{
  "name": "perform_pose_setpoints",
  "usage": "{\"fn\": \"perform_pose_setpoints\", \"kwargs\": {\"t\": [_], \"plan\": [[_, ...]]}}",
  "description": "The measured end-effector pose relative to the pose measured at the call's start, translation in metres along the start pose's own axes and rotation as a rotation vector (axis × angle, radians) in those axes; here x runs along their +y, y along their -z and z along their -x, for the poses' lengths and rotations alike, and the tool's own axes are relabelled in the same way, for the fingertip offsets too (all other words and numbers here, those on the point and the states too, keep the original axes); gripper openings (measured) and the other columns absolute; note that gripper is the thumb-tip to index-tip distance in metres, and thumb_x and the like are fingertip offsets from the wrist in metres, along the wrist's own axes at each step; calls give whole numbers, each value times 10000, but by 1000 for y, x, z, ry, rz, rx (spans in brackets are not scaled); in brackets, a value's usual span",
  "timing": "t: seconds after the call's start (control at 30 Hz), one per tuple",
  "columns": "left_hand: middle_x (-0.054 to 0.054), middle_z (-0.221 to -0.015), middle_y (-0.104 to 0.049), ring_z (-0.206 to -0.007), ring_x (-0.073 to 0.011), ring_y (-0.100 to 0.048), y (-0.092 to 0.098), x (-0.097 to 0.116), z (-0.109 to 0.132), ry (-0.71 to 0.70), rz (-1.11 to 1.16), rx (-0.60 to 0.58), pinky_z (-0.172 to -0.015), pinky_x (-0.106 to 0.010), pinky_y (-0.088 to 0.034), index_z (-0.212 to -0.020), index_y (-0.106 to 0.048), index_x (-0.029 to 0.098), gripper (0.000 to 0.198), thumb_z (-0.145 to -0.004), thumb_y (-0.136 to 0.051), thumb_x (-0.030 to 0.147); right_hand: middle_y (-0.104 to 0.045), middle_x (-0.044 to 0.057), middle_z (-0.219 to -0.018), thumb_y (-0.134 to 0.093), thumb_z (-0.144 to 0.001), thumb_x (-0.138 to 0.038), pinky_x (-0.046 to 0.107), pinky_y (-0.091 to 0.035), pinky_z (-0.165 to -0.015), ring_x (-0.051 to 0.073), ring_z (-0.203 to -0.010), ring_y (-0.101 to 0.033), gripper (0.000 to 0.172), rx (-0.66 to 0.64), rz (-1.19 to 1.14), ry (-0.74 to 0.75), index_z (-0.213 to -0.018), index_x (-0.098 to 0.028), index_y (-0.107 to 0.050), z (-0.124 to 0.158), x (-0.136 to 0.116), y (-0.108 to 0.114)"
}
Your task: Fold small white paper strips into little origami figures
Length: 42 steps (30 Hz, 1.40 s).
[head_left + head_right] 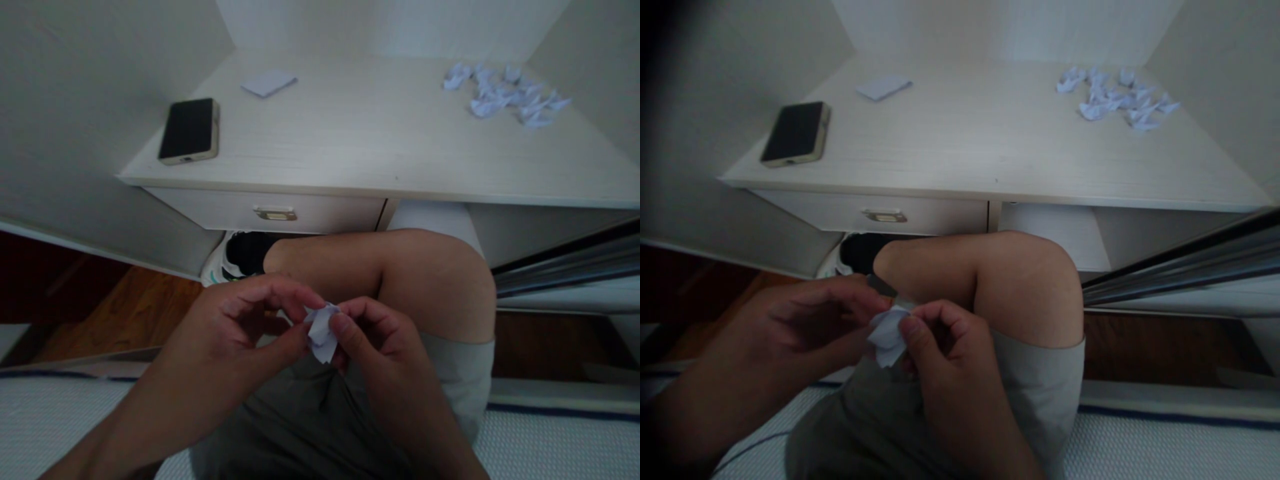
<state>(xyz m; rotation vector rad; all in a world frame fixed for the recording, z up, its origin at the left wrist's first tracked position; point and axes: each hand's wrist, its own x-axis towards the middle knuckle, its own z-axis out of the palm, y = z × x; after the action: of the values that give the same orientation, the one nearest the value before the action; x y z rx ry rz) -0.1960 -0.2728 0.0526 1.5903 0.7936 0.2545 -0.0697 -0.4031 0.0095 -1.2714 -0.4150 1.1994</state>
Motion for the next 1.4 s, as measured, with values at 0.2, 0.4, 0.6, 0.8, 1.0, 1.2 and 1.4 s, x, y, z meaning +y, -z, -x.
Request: {"fn": "perform_pose_setpoints", "kwargs": {"t": [0.2,0.4,0.6,0.8,1.0,1.2,1.4], "plan": [[21,-856,-801,-759,-153,-749,-3,1,2,-8,-53,18,-669,-173,-595,-909,-805,301,62,-852,-824,314,-666,-17,-708,-699,-957,-321,245,-453,-599,120,-653,-590,175,20,71,16,-854,-185,-734,0,-3,-1],[15,-865,-802,-768,-171,-751,-5,1,4,0,-159,61,-628,-185,-587,-907,-814,310,57,-858,-799,334,-719,-5,-755,-672,-969,-290,270,-464,-611,138,-670,-627,148,57,212,71,-881,-199,-749,0,-5,-1],[26,-839,-799,-765,-160,-763,-10,5,5,-41,-181,123,-663,-182,-601,-930,-824,321,105,-846,-779,276,-748,23,-834,-597,-984,-209,318,-479,-654,175,-734,-681,168,169,507,300,-916,-194,-751,3,-4,-8],[26,-928,-811,-691,-117,-735,-13,8,4,-50,-110,214,-611,-140,-584,-809,-766,266,77,-773,-834,259,-764,28,-855,-617,-977,-211,317,-496,-673,178,-755,-697,145,165,424,295,-935,-186,-754,3,-5,-9],[-2,-909,-797,-755,-157,-740,0,-4,-4,104,-24,43,-667,-207,-589,-951,-775,255,217,-782,-890,327,-812,38,-948,-691,-959,-218,301,-562,-765,182,-856,-740,100,9,105,45,-1002,-187,-776,0,-7,-1],[-5,-881,-806,-795,-174,-746,2,-14,-10,146,-34,-141,-712,-238,-565,-972,-758,240,155,-850,-832,299,-819,47,-982,-698,-940,-170,344,-562,-803,206,-880,-754,112,58,400,150,-994,-191,-794,-2,-6,2],[-17,-872,-778,-770,-188,-723,-2,-17,-11,211,2,-116,-675,-265,-571,-1004,-738,227,214,-816,-835,267,-797,24,-933,-666,-935,-100,321,-530,-749,181,-827,-730,124,41,592,233,-962,-195,-741,-7,-8,4]]}}
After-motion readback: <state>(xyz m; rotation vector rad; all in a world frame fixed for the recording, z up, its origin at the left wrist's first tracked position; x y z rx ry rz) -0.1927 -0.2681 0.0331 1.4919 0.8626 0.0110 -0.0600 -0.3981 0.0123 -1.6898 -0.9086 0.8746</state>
